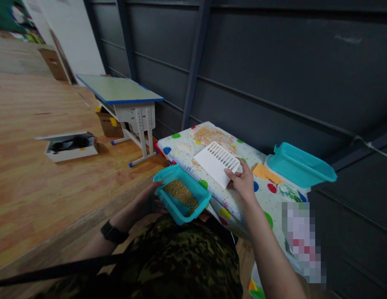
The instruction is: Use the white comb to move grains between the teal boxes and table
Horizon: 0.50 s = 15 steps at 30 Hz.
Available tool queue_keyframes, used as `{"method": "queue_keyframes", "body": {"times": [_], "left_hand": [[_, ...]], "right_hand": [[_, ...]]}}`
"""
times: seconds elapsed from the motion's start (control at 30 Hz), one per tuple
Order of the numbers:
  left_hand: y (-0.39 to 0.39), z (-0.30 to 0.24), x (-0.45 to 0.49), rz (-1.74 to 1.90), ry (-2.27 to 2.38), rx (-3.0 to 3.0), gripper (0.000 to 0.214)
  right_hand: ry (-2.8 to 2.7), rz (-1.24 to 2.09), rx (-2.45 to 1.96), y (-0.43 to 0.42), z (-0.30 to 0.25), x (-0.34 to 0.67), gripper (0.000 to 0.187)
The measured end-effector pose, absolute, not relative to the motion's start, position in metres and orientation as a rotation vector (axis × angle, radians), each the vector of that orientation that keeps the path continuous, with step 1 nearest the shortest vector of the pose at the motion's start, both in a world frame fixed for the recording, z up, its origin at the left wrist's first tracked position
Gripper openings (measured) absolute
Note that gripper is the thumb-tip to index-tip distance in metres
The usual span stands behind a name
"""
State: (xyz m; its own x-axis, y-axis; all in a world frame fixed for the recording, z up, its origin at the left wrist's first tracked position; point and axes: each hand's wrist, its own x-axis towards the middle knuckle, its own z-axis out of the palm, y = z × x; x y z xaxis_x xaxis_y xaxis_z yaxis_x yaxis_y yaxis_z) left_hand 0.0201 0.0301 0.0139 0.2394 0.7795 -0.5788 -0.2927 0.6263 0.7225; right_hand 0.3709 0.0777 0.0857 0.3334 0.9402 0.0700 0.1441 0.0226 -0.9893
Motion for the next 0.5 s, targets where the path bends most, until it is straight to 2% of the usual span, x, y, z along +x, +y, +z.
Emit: {"method": "queue_keyframes", "body": {"times": [0.4, 0.5], "left_hand": [[0.027, 0.017, 0.024, 0.771, 1.098, 0.51, 0.035], [0.027, 0.021, 0.025, 0.739, 1.105, 0.506, 0.042]], "right_hand": [[-1.073, 0.908, -1.353, 0.026, 0.086, 0.37, 0.105], [-1.043, 0.846, -1.352, 0.034, 0.085, 0.37, 0.109]]}}
